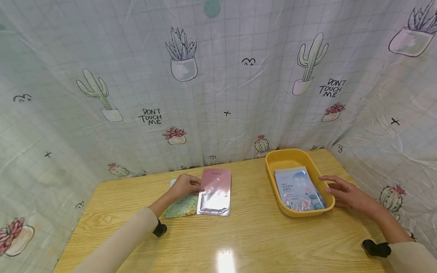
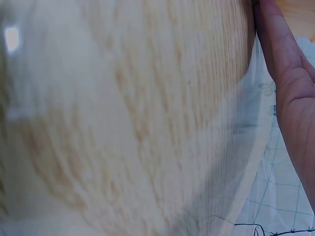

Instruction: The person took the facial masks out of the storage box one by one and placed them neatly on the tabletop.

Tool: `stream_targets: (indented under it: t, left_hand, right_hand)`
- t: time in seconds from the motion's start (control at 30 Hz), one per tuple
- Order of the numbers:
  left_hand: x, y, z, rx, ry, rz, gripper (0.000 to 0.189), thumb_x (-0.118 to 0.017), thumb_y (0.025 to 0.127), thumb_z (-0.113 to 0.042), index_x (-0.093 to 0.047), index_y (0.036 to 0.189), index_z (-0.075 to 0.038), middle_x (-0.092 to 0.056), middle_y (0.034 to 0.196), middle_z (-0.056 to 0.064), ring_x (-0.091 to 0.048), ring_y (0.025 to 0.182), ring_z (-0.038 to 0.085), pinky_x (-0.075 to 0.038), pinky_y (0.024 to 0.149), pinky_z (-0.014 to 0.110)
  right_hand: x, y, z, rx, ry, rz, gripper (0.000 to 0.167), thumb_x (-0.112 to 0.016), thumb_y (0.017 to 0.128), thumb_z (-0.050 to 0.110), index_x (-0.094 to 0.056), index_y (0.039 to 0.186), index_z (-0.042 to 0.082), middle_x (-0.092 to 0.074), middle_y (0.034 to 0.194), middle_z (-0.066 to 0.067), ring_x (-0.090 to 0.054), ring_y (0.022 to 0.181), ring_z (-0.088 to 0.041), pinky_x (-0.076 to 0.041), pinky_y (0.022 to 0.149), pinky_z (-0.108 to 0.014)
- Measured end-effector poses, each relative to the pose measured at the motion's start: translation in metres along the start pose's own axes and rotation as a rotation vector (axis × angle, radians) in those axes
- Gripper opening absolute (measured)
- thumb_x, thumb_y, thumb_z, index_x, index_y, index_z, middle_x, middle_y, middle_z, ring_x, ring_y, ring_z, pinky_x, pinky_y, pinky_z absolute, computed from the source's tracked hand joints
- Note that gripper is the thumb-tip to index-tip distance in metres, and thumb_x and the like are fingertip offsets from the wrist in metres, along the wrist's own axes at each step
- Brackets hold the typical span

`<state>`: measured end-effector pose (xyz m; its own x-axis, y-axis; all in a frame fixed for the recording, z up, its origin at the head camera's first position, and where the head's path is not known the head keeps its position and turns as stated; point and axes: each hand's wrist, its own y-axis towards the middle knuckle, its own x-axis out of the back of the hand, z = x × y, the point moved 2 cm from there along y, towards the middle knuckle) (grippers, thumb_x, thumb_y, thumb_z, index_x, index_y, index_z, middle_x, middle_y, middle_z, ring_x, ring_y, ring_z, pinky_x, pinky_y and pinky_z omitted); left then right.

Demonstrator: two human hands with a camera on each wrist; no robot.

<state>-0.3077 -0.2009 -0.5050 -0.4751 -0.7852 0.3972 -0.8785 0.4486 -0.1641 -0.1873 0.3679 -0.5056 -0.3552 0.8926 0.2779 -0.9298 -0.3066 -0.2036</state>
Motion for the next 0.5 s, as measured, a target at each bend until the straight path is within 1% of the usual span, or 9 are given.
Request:
stream_targets:
  t: [0.1,0.23,0.33,0.4,0.5]
  left_hand:
    - [-0.003,-0.002,0.002,0.030,-0.059,-0.048,0.022,-0.077,0.089,-0.003,-0.074,0.108,0.009,-0.076,0.095,0.020,-0.076,0.082,0.023,-0.063,0.074,0.037]
    - [-0.008,-0.004,0.001,0.111,-0.149,-0.132,0.021,-0.075,0.090,0.001,-0.073,0.108,0.011,-0.076,0.096,0.021,-0.076,0.083,0.023,-0.063,0.075,0.037]
    - [-0.010,-0.004,0.003,0.170,-0.189,-0.186,0.016,-0.074,0.090,0.001,-0.076,0.104,0.008,-0.076,0.093,0.017,-0.075,0.078,0.017,-0.063,0.074,0.034]
    - [-0.011,-0.005,0.003,0.190,-0.205,-0.203,0.015,-0.075,0.090,0.001,-0.076,0.103,0.007,-0.076,0.093,0.016,-0.075,0.077,0.016,-0.063,0.074,0.033]
    - [-0.011,-0.006,0.001,0.199,-0.211,-0.188,0.018,-0.073,0.091,0.000,-0.075,0.107,0.009,-0.076,0.095,0.018,-0.075,0.079,0.017,-0.063,0.075,0.034]
  right_hand:
    - [0.000,-0.001,0.001,-0.001,0.006,0.001,0.050,-0.046,0.111,0.022,-0.031,0.157,0.011,-0.044,0.134,0.023,-0.055,0.115,0.008,-0.057,0.089,-0.031]
    - [0.000,-0.002,0.002,0.004,0.013,0.002,0.050,-0.046,0.111,0.022,-0.031,0.157,0.011,-0.043,0.135,0.019,-0.055,0.115,0.008,-0.057,0.088,-0.030]
    - [-0.001,-0.002,0.002,-0.004,0.015,-0.003,0.050,-0.047,0.111,0.022,-0.031,0.157,0.012,-0.042,0.136,0.020,-0.055,0.114,0.008,-0.057,0.088,-0.030]
    - [0.000,-0.001,0.001,0.000,0.010,0.000,0.051,-0.047,0.111,0.022,-0.030,0.157,0.011,-0.042,0.135,0.021,-0.055,0.114,0.008,-0.057,0.088,-0.030]
    - [0.000,0.000,-0.001,-0.008,0.007,-0.001,0.051,-0.047,0.111,0.023,-0.030,0.158,0.012,-0.041,0.135,0.022,-0.055,0.114,0.009,-0.057,0.089,-0.030]
